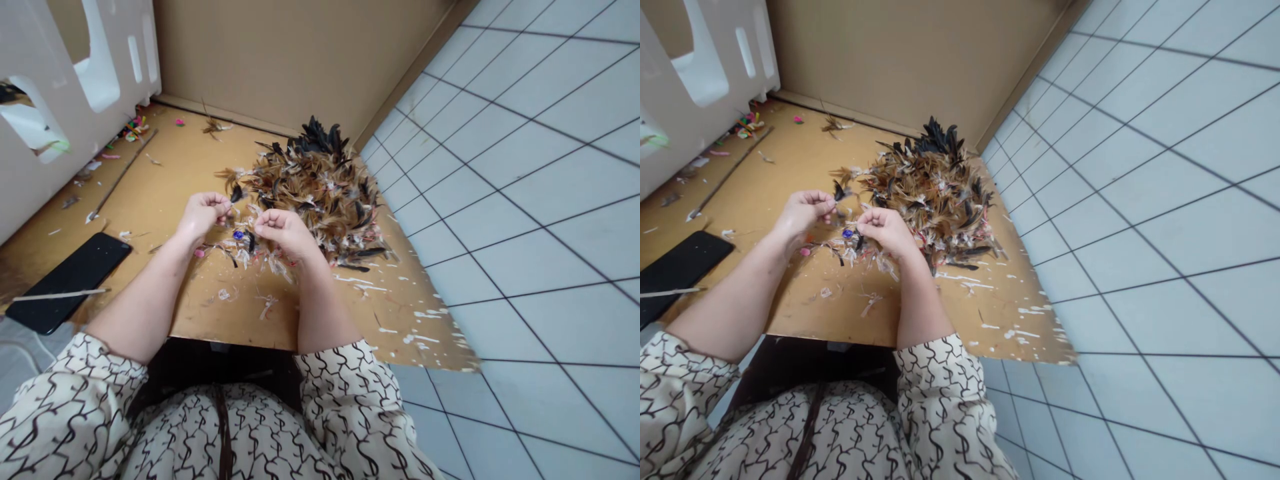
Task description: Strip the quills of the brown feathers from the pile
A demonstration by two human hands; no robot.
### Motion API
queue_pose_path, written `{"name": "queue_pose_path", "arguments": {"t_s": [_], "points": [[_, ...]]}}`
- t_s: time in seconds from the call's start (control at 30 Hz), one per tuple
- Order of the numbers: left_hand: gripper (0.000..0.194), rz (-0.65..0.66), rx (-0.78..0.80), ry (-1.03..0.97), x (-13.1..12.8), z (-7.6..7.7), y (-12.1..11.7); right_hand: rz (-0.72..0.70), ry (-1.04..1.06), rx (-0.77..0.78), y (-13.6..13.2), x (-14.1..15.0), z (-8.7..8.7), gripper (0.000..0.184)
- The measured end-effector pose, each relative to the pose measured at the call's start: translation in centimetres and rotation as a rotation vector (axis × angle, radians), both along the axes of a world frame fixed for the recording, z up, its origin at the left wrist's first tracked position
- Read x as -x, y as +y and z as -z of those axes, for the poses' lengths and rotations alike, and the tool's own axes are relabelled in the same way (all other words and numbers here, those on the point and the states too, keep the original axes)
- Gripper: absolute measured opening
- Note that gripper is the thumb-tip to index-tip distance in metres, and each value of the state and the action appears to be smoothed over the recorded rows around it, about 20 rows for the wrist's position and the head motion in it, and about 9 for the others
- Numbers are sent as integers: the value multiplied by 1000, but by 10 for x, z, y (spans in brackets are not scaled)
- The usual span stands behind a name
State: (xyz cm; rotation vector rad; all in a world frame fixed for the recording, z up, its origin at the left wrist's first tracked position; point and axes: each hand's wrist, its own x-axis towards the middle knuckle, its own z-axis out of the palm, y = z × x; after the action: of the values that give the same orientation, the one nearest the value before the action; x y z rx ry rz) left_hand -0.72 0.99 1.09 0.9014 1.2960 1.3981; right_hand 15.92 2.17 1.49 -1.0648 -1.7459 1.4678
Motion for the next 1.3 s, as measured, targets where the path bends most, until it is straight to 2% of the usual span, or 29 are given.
{"name": "queue_pose_path", "arguments": {"t_s": [0.3, 0.4, 0.47, 0.57, 0.7, 0.9, 1.07, 1.3], "points": [[14, 88, 20, 9, -4, 0, -3, 75, -586, -407, 4, 12, 19, 2], [14, 102, 27, 14, -5, 0, -3, 57, -739, -480, 4, 13, 20, 11], [13, 105, 28, 16, -5, 0, -2, 40, -770, -493, 4, 13, 19, 16], [13, 99, 21, 20, -5, 2, -2, 70, -723, -472, 5, 13, 19, 16], [13, 85, 0, 43, -4, 4, -1, 142, -542, -385, 4, 12, 17, 10], [13, 79, -40, 120, -5, 2, -2, 125, -307, -253, 2, 13, 16, 5], [14, 135, -53, 212, -8, 2, -4, 137, -250, -209, 5, 13, 18, 7], [12, 196, -64, 315, -9, 9, -3, 157, -190, -202, 11, 12, 22, 10]]}}
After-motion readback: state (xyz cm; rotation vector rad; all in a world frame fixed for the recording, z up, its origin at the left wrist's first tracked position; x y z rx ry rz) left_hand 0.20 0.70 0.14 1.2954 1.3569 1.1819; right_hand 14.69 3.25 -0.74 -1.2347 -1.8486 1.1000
